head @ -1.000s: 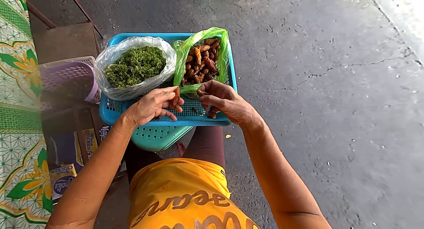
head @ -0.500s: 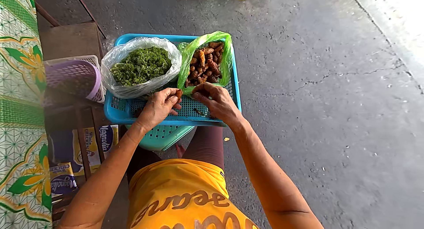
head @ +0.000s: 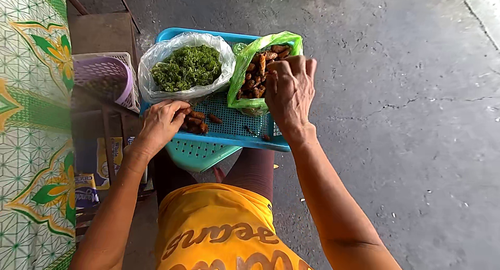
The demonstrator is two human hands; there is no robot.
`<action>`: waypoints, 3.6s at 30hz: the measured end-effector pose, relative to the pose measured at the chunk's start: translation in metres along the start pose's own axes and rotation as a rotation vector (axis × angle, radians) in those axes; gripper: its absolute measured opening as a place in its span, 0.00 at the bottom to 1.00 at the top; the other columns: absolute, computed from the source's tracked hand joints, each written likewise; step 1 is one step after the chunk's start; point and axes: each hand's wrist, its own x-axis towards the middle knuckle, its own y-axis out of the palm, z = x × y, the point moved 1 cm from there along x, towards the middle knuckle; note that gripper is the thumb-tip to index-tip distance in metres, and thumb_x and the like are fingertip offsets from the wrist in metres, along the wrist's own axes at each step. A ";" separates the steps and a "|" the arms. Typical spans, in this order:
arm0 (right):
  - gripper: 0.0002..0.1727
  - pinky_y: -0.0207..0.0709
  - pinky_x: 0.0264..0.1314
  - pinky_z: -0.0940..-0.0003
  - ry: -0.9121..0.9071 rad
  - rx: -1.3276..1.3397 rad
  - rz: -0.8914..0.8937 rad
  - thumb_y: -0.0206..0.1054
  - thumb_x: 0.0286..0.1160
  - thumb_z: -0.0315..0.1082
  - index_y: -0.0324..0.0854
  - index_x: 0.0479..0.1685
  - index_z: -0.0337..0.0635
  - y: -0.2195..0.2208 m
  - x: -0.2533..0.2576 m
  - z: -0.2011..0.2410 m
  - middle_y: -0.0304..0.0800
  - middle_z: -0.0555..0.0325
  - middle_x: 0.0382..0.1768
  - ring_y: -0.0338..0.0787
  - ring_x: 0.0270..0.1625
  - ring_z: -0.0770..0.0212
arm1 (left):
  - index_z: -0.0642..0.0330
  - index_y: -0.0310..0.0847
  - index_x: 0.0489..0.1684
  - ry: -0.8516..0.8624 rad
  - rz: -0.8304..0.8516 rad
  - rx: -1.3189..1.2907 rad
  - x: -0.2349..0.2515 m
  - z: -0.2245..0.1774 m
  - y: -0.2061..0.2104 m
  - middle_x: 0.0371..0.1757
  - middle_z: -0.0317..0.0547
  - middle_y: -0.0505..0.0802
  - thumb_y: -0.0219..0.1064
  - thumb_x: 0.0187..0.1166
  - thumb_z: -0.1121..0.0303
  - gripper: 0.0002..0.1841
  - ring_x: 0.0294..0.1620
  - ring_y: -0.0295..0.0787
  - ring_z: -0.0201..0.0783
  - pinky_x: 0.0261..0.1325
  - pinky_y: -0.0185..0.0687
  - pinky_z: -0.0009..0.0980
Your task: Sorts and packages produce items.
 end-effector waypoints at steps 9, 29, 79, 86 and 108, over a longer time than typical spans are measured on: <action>0.12 0.79 0.49 0.34 -0.140 -0.105 0.924 0.61 0.85 0.31 0.84 0.58 0.34 0.067 -0.007 0.072 0.89 0.33 0.52 0.89 0.56 0.31 | 0.51 0.93 0.56 -0.047 0.342 0.355 0.027 -0.029 0.009 0.55 0.54 0.94 0.67 0.83 0.67 0.11 0.56 0.91 0.61 0.51 0.81 0.64; 0.16 0.83 0.23 0.73 0.340 1.377 0.951 0.55 0.73 0.28 0.69 0.60 0.48 0.026 -0.014 0.021 0.92 0.56 0.49 0.94 0.41 0.64 | 0.53 0.88 0.61 0.058 0.555 0.216 0.048 0.002 0.021 0.50 0.53 0.95 0.69 0.83 0.57 0.15 0.56 0.92 0.56 0.60 0.80 0.61; 0.14 0.78 0.39 0.39 -0.032 0.035 0.914 0.63 0.86 0.42 0.90 0.41 0.43 0.049 -0.024 0.041 0.91 0.46 0.33 0.92 0.43 0.40 | 0.53 0.83 0.65 0.099 0.728 0.308 0.053 0.002 0.019 0.55 0.58 0.89 0.70 0.83 0.62 0.16 0.60 0.88 0.58 0.62 0.81 0.56; 0.09 0.82 0.41 0.50 0.015 0.402 0.821 0.65 0.84 0.31 0.91 0.42 0.42 0.037 -0.025 0.021 0.92 0.52 0.31 0.91 0.34 0.53 | 0.62 0.86 0.51 0.185 0.745 0.271 0.057 0.008 0.032 0.53 0.56 0.87 0.65 0.86 0.56 0.16 0.58 0.88 0.54 0.63 0.81 0.52; 0.16 0.82 0.24 0.78 0.644 1.431 0.328 0.54 0.93 0.42 0.86 0.52 0.45 -0.018 -0.060 0.034 0.90 0.61 0.38 0.90 0.33 0.70 | 0.54 0.81 0.48 0.000 0.271 -1.152 0.026 -0.068 0.042 0.29 0.35 0.85 0.37 0.95 0.51 0.25 0.14 0.66 0.23 0.14 0.61 0.16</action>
